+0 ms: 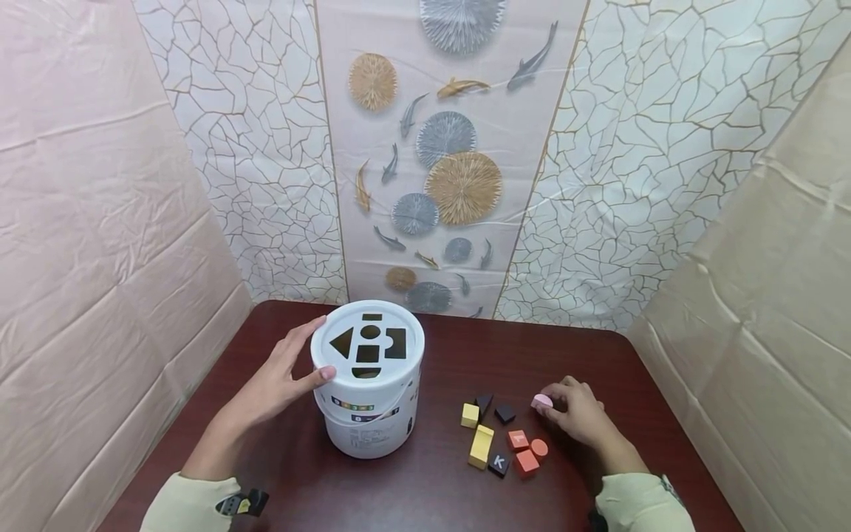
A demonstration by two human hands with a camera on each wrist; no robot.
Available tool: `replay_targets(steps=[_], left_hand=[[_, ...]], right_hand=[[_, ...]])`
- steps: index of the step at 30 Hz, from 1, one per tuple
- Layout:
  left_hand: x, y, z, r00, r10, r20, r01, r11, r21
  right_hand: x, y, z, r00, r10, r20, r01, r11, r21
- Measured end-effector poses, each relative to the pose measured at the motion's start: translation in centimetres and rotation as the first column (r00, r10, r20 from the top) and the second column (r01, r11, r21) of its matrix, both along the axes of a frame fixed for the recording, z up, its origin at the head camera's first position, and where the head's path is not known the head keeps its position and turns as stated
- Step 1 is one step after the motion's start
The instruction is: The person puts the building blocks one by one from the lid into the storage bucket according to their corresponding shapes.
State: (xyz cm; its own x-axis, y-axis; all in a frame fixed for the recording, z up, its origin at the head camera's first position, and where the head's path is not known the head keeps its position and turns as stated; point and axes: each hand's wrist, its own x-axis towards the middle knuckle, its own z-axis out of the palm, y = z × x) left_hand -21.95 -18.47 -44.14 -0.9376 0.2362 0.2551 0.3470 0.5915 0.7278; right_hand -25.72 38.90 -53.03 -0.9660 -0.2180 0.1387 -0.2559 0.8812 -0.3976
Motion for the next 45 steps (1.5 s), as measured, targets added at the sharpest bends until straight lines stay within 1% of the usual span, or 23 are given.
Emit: replay_targets(steps=[6, 11, 17, 21, 29, 35, 39, 45], left_hand=[[0.0, 0.0, 0.0, 1.0, -0.003, -0.002, 0.003, 1.0, 0.001], [-0.1, 0.0, 0.0, 1.0, -0.001, -0.001, 0.001, 1.0, 0.0], [-0.1, 0.0, -0.1, 1.0, 0.001, 0.002, -0.001, 1.0, -0.011], [-0.1, -0.1, -0.1, 1.0, 0.004, 0.003, -0.004, 1.0, -0.016], [-0.1, -0.1, -0.3, 1.0, 0.013, 0.009, -0.013, 1.0, -0.015], [-0.2, 0.0, -0.1, 1.0, 0.01, 0.012, -0.01, 1.0, -0.017], [-0.3, 0.1, 0.0, 1.0, 0.008, 0.005, -0.008, 1.0, -0.017], [-0.2, 0.0, -0.2, 1.0, 0.007, 0.018, -0.007, 1.0, -0.002]], right_hand=[[-0.3, -0.3, 1.5, 0.998, 0.026, -0.052, -0.026, 1.0, 0.007], [-0.4, -0.9, 2.6, 0.993, 0.06, -0.106, -0.059, 0.998, 0.018], [-0.4, -1.5, 3.7, 0.987, 0.071, -0.142, -0.068, 0.997, 0.029], [-0.5, -1.9, 4.3, 0.981, 0.092, -0.173, -0.091, 0.996, 0.018], [-0.9, -2.8, 5.2, 0.975, 0.112, -0.19, -0.112, 0.994, 0.013], [-1.2, -3.3, 6.0, 0.967, 0.121, -0.223, -0.121, 0.993, 0.014], [-1.3, -3.8, 6.9, 0.96, 0.137, -0.243, -0.137, 0.99, 0.018], [-1.1, -4.9, 8.1, 0.959, 0.158, -0.234, -0.158, 0.987, 0.019]])
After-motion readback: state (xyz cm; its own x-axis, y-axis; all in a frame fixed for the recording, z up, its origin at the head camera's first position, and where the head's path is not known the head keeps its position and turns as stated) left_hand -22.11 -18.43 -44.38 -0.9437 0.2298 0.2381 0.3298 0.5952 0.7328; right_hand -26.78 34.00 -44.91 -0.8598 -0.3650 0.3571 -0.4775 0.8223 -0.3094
